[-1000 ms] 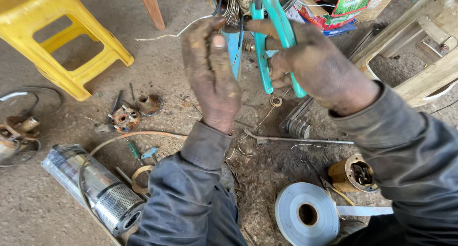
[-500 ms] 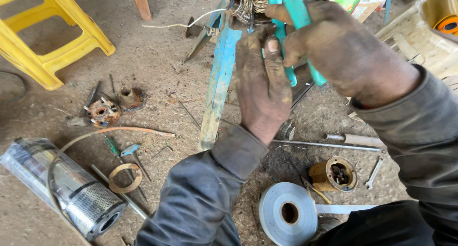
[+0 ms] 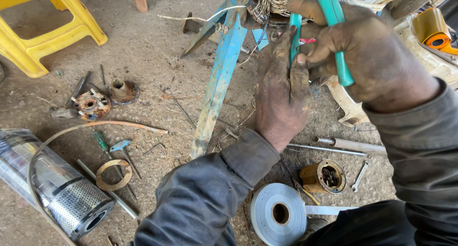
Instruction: The person uses pliers to pull and cut copper windings from a motor stator. They repeatedly grip, pull, and snip the wires, clearing the stator bore throughout the clip.
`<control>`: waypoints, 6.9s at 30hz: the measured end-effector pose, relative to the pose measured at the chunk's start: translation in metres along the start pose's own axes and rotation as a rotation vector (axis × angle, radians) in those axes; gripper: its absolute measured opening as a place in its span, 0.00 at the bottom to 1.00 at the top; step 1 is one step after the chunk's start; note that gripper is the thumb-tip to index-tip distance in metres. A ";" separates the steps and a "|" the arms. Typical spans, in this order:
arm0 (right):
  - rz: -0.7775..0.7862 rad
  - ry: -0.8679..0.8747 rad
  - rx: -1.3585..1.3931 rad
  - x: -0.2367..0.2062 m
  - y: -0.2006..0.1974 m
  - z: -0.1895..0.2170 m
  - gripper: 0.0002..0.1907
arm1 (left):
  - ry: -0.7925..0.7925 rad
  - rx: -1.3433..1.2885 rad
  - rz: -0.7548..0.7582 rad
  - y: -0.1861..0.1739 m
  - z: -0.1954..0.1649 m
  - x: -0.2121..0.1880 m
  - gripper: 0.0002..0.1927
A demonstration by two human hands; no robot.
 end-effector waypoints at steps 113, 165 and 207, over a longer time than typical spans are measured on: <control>-0.155 0.483 0.748 -0.157 0.093 -0.152 0.32 | 0.283 0.629 -0.004 -0.009 -0.040 0.079 0.28; -0.235 0.221 0.393 -0.032 0.038 -0.104 0.21 | 0.213 0.587 0.222 0.003 0.037 0.089 0.52; -0.400 0.387 0.369 -0.028 0.045 -0.132 0.06 | 0.151 0.537 0.227 0.004 0.038 0.085 0.40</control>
Point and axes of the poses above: each hand's wrist, its own x-axis towards the middle knuckle, its own y-axis out of the palm, z = x × y, the point moved 7 cm from there along x, towards the middle knuckle
